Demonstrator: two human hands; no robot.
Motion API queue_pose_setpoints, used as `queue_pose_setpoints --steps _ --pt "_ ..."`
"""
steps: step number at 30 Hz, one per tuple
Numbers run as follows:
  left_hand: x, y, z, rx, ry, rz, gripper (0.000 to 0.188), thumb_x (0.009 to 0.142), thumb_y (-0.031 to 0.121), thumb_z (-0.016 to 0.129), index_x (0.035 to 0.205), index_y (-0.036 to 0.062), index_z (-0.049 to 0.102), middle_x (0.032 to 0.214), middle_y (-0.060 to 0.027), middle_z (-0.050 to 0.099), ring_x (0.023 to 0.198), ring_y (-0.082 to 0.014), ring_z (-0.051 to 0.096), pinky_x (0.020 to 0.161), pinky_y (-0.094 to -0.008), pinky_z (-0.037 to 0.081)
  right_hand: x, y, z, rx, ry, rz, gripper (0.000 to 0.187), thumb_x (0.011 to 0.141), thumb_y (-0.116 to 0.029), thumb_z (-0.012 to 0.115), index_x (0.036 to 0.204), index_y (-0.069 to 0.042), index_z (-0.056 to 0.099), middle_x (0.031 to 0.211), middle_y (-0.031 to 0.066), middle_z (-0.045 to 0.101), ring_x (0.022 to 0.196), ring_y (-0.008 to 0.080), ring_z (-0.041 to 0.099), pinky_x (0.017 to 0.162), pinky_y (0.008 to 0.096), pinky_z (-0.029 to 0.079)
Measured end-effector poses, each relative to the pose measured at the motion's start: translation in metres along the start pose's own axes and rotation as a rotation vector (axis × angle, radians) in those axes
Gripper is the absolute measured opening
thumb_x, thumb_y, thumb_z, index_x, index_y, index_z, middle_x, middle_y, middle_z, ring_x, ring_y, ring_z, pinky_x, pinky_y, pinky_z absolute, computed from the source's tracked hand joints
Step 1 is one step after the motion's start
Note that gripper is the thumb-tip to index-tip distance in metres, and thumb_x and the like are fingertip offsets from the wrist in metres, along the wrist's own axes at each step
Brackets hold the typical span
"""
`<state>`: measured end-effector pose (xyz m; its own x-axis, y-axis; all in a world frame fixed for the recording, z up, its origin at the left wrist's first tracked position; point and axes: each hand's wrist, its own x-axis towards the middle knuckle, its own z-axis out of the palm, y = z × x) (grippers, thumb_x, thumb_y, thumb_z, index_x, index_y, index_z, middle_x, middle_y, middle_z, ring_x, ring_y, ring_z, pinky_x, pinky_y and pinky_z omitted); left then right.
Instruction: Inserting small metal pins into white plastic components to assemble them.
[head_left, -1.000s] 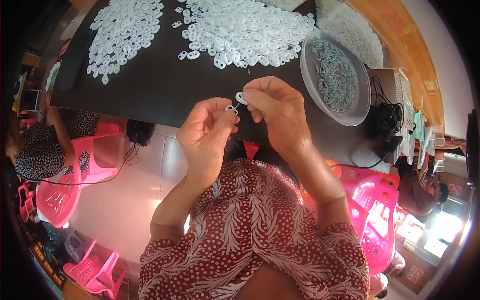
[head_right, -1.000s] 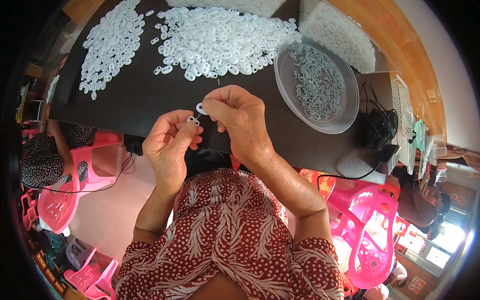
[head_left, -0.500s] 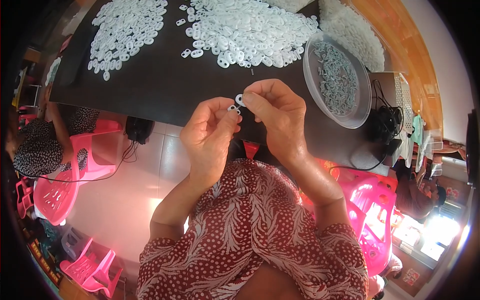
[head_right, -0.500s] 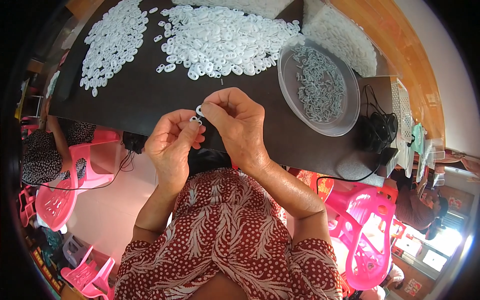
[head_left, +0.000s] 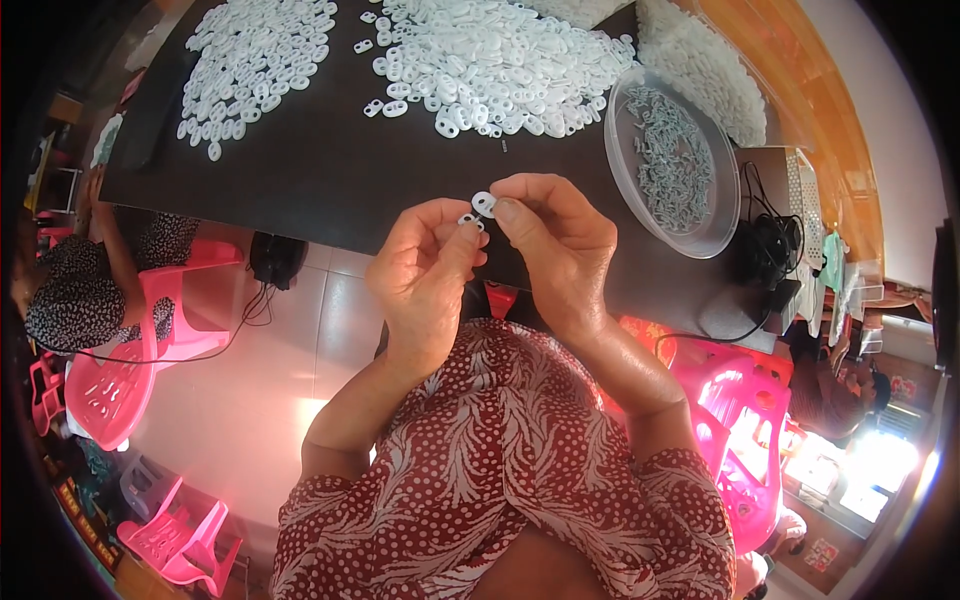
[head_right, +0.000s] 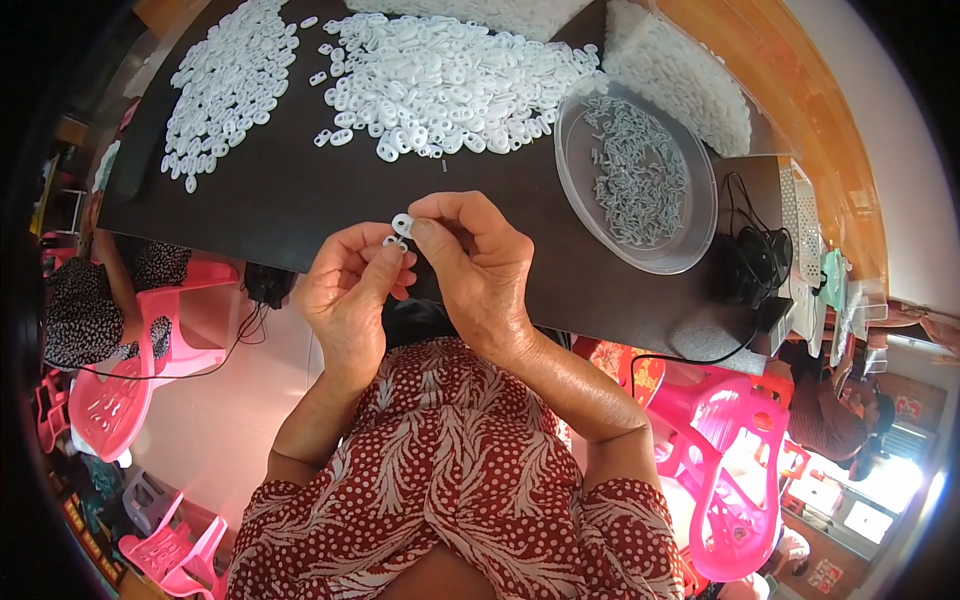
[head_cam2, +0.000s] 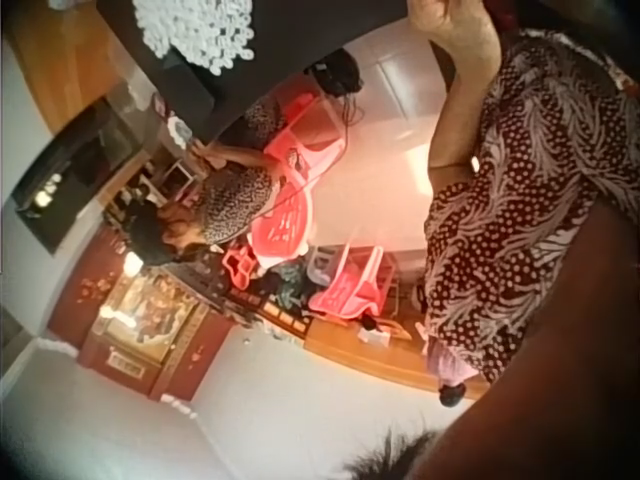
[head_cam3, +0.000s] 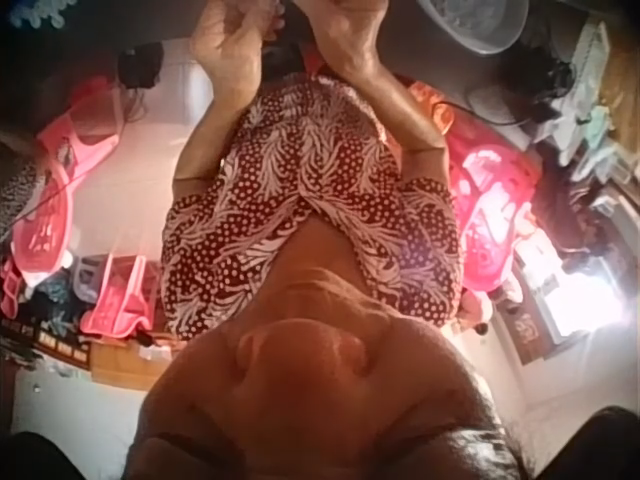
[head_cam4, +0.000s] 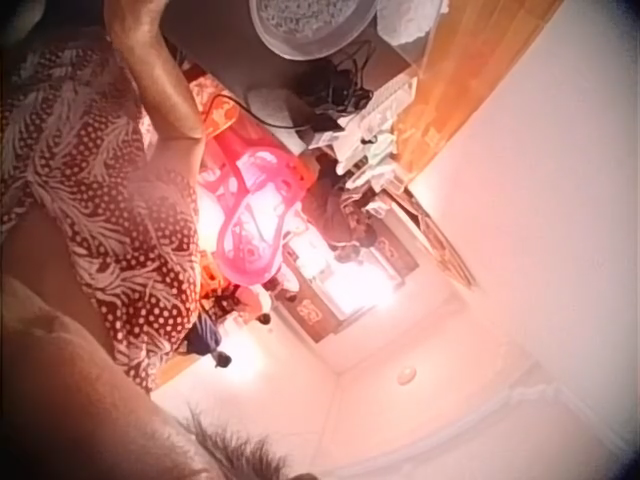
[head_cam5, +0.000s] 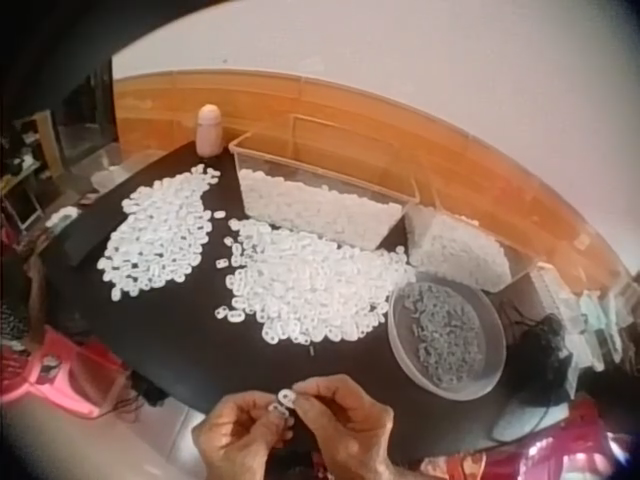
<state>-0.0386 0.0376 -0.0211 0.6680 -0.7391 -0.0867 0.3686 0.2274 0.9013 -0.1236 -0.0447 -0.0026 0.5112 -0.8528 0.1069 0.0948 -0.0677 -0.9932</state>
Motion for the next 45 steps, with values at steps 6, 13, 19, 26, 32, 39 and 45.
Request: queue_pose_setpoints --steps 6,13,19,26,32,39,45 --pt "0.000 0.001 0.001 0.023 -0.004 -0.003 0.014 0.086 -0.004 0.059 0.100 -0.0026 0.059 0.079 -0.0053 0.063 0.065 -0.0062 0.056 0.059 -0.0181 0.046 0.000 0.002 -0.002 -0.009 0.013 0.022 0.009 0.086 0.003 0.058 0.094 0.002 0.061 0.082 0.0004 0.061 0.075 0.0042 0.053 0.068 0.0196 0.045" --pt "0.000 0.000 0.001 0.005 -0.010 -0.018 0.014 0.086 -0.004 0.058 0.100 -0.0031 0.059 0.080 -0.0051 0.063 0.067 -0.0060 0.057 0.060 -0.0183 0.047 -0.001 0.005 -0.003 -0.096 -0.007 -0.064 0.008 0.085 0.003 0.058 0.093 0.001 0.060 0.080 0.0003 0.058 0.073 0.0046 0.052 0.066 0.0198 0.045" --pt "0.000 0.000 0.002 -0.025 -0.021 0.014 0.018 0.087 -0.003 0.058 0.104 -0.0040 0.058 0.082 -0.0048 0.062 0.069 -0.0060 0.056 0.060 -0.0184 0.046 -0.003 0.006 -0.002 -0.088 -0.029 -0.035 0.009 0.086 0.004 0.057 0.093 0.002 0.060 0.081 0.0013 0.059 0.074 0.0051 0.054 0.066 0.0209 0.046" --pt "-0.001 -0.003 -0.003 0.018 -0.086 0.037 0.028 0.090 0.003 0.058 0.117 -0.0035 0.056 0.084 -0.0044 0.062 0.072 -0.0074 0.057 0.063 -0.0186 0.046 -0.002 0.009 -0.004 -0.074 -0.065 -0.044 0.008 0.085 0.005 0.056 0.092 0.003 0.060 0.084 0.0045 0.057 0.072 0.0082 0.057 0.063 0.0234 0.047" --pt "-0.001 -0.002 -0.002 -0.071 -0.115 -0.002 0.028 0.089 0.004 0.059 0.116 -0.0034 0.057 0.085 -0.0049 0.062 0.072 -0.0083 0.058 0.062 -0.0195 0.047 -0.002 0.007 -0.010 -0.142 -0.090 -0.076 0.010 0.083 0.005 0.056 0.091 0.002 0.061 0.084 0.0071 0.057 0.070 0.0108 0.057 0.063 0.0244 0.047" --pt "-0.001 0.004 -0.004 0.047 -0.140 -0.051 0.030 0.088 0.002 0.061 0.117 -0.0029 0.057 0.083 -0.0041 0.062 0.072 -0.0077 0.058 0.063 -0.0197 0.048 -0.002 0.006 -0.013 -0.147 -0.080 -0.101 0.011 0.080 0.006 0.057 0.089 0.000 0.062 0.080 0.0068 0.058 0.072 0.0135 0.055 0.064 0.0261 0.046" --pt "-0.001 0.005 -0.005 0.101 -0.164 -0.046 0.029 0.087 0.002 0.062 0.116 -0.0029 0.058 0.082 -0.0030 0.061 0.072 -0.0070 0.058 0.063 -0.0194 0.048 0.000 0.003 -0.021 -0.245 -0.178 -0.042 0.011 0.087 0.004 0.053 0.096 0.003 0.060 0.087 0.0042 0.063 0.081 0.0074 0.057 0.074 0.0223 0.048"
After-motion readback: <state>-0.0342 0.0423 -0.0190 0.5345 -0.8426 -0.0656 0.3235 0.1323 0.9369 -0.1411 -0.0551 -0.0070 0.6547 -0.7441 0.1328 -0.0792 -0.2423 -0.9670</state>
